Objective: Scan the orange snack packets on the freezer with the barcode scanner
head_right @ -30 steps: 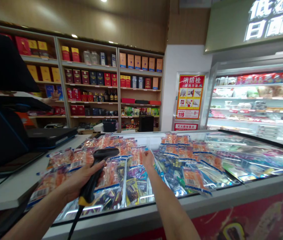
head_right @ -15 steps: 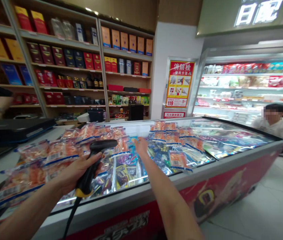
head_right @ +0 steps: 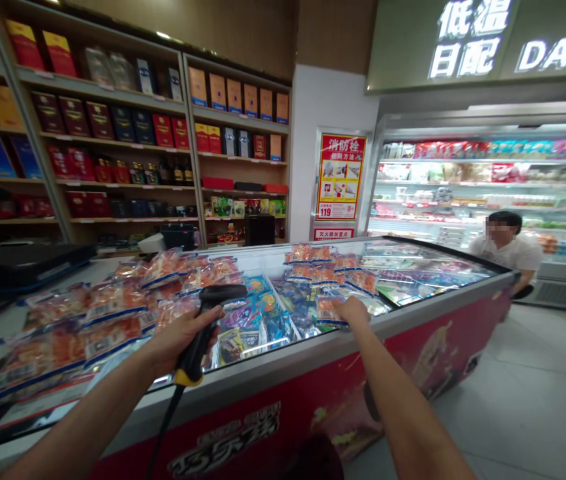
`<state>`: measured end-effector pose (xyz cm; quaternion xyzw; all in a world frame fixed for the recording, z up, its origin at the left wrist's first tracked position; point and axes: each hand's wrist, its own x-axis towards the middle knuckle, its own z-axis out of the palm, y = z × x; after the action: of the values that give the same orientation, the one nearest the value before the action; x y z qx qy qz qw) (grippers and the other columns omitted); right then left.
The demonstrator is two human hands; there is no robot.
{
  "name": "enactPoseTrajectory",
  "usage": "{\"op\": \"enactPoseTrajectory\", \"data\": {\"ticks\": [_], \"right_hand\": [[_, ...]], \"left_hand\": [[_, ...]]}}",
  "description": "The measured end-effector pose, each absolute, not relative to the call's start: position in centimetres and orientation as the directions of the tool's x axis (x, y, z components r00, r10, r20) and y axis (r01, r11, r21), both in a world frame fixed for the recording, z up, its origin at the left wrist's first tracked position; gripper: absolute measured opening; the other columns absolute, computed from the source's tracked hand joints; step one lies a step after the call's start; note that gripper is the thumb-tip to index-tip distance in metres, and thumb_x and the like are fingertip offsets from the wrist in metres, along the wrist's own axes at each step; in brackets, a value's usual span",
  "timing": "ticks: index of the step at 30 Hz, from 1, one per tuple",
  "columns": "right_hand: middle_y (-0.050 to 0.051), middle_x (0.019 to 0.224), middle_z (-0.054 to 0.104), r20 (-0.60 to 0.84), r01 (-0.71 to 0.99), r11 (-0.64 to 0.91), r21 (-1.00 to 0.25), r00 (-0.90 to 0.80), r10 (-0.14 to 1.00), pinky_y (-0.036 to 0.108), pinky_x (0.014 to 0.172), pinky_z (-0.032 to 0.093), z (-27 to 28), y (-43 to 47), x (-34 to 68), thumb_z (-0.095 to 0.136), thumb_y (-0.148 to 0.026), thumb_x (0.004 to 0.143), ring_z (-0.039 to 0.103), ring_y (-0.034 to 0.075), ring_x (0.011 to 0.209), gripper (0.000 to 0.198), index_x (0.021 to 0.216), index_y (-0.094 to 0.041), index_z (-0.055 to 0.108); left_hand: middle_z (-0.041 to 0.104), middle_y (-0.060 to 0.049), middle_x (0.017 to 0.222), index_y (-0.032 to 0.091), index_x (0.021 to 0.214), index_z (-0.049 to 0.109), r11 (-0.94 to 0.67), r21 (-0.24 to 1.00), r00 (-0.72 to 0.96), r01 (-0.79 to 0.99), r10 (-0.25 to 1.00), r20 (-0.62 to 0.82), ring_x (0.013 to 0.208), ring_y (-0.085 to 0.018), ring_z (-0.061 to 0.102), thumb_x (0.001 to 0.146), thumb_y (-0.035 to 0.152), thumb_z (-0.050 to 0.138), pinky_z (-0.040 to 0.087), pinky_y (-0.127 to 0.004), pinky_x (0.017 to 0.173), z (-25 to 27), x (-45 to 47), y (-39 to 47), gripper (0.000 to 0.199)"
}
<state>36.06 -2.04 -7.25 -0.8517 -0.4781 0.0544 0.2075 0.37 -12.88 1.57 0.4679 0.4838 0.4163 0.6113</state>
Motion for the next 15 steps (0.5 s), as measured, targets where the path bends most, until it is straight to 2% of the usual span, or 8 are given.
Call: {"op": "enactPoseTrajectory", "data": {"ticks": [3,6,11,15], "right_hand": [[0.017,0.077,0.062,0.054,0.786,-0.447,-0.427,0.515,0.855,0.030,0.059,0.040,-7.8,-1.7,36.1,0.046,-0.057,0.060,0.058,0.026,0.077,0.050,0.072,-0.011,0.063],[0.011,0.063,0.062,0.100,0.753,-0.370,-0.544,0.496,0.863,0.028,0.054,0.039,-7.7,-0.8,34.6,0.049,-0.048,0.062,0.058,0.023,0.067,0.035,0.056,-0.016,0.060],[0.005,0.063,0.061,0.336,0.587,-0.029,-0.809,0.503,0.796,0.025,0.054,0.038,-6.1,1.0,29.1,0.050,-0.037,0.060,0.056,0.017,0.060,0.024,0.063,-0.014,0.059],[0.005,0.066,0.060,0.413,0.498,0.135,-0.857,0.506,0.757,0.023,0.054,0.038,-4.8,3.0,24.6,0.049,-0.037,0.061,0.053,0.015,0.058,0.028,0.071,-0.012,0.057]], "left_hand": [[0.050,0.004,0.048,0.017,0.064,0.042,0.201,0.978,0.188,-0.063,0.964,-0.186,0.040,-0.007,0.046,0.059,0.043,0.061,0.037,-0.019,0.039,1.5,0.0,-12.9,0.032],[0.051,0.003,0.049,0.016,0.065,0.044,0.183,0.981,0.178,-0.067,0.969,-0.169,0.040,-0.006,0.045,0.061,0.044,0.059,0.036,-0.019,0.040,1.4,-0.4,-12.8,0.032],[0.050,0.003,0.048,0.016,0.063,0.043,0.154,0.986,0.181,-0.060,0.973,-0.141,0.040,-0.006,0.045,0.062,0.044,0.057,0.036,-0.019,0.040,1.7,-1.0,-13.0,0.032],[0.051,0.004,0.050,0.016,0.065,0.042,0.152,0.988,0.192,-0.041,0.971,-0.141,0.041,-0.006,0.046,0.063,0.044,0.057,0.037,-0.018,0.042,2.3,-1.7,-13.6,0.031]]}}
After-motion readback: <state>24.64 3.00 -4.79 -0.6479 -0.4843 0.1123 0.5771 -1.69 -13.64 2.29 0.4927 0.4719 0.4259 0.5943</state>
